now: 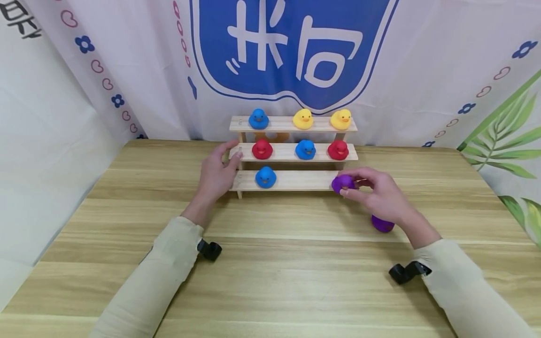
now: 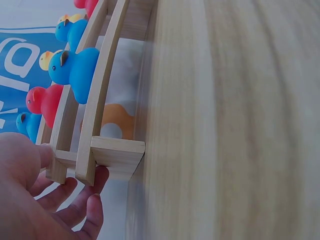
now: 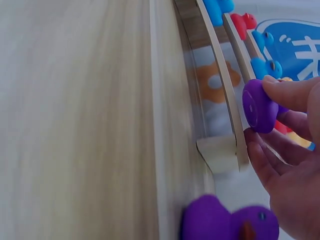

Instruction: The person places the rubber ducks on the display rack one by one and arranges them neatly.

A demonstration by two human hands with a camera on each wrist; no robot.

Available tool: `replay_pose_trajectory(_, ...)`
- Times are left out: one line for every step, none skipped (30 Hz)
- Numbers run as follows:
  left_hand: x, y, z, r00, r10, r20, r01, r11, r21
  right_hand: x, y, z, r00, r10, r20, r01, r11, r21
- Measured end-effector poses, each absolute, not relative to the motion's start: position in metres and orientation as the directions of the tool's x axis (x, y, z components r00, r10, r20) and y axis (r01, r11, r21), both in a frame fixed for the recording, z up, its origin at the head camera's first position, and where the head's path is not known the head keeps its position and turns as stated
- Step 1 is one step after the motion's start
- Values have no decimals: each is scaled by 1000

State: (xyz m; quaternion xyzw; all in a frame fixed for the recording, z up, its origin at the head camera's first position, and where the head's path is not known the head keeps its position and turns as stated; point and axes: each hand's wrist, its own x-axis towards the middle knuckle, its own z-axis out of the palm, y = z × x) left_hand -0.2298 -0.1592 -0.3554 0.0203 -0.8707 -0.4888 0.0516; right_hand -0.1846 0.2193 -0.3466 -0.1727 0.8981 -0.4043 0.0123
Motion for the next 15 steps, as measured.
replay_pose_trajectory(-230, -159, -355, -994, -86, 70, 15, 523, 852, -185, 217, -347, -936, -326, 132, -314, 606, -731)
replay_pose_trajectory(-230, -159, -356, -994, -86, 68, 13, 523, 852, -186, 214, -348, -932, -330, 147, -328, 601, -729)
replay_pose_trajectory(-230, -159, -356, -994, -86, 67, 12, 523, 852, -186, 212, -348, -929, -334, 161, -340, 596, -727)
replay_pose_trajectory(-229, -159, -356, -994, -86, 67, 12, 523, 852, -187, 209, -349, -926, -335, 173, -349, 589, -729)
replay_pose_trajectory(-229, -159, -356, -994, -85, 67, 13, 523, 852, -187, 206, -349, -925, -335, 180, -354, 585, -730)
replay_pose_trajectory(-229, -159, -356, -994, -85, 68, 14, 525, 851, -188, 204, -350, -924, -336, 184, -357, 579, -733)
replay_pose_trajectory(-229, -159, -355, -994, -84, 69, 15, 526, 850, -189, 202, -350, -924, -335, 185, -357, 577, -735)
replay_pose_trajectory(-229, -159, -355, -994, -84, 70, 15, 526, 850, -189, 200, -351, -923, -336, 186, -358, 575, -736)
replay_pose_trajectory(-229, -159, -355, -994, -84, 71, 16, 526, 850, -190, 198, -351, -923, -337, 185, -357, 572, -738)
replay_pose_trajectory(-229, -159, -355, -994, -85, 71, 16, 527, 850, -190, 195, -351, -923, -339, 182, -356, 570, -740)
replay_pose_trajectory(-229, -159, -355, -994, -86, 71, 15, 528, 849, -191, 193, -352, -922, -343, 179, -355, 570, -741)
replay_pose_trajectory(-229, -159, -355, -994, -87, 68, 12, 528, 849, -191, 191, -352, -921, -346, 177, -356, 569, -741)
replay_pose_trajectory(-229, -159, -355, -994, -89, 66, 10, 527, 850, -192, 188, -352, -920, -351, 175, -358, 567, -742)
replay_pose_trajectory(-229, -159, -355, -994, -90, 63, 6, 526, 850, -192, 186, -352, -918, -356, 173, -359, 567, -742)
replay_pose_trajectory(-229, -159, -355, -994, -91, 60, 3, 525, 851, -192, 183, -352, -918, -360, 168, -358, 565, -743)
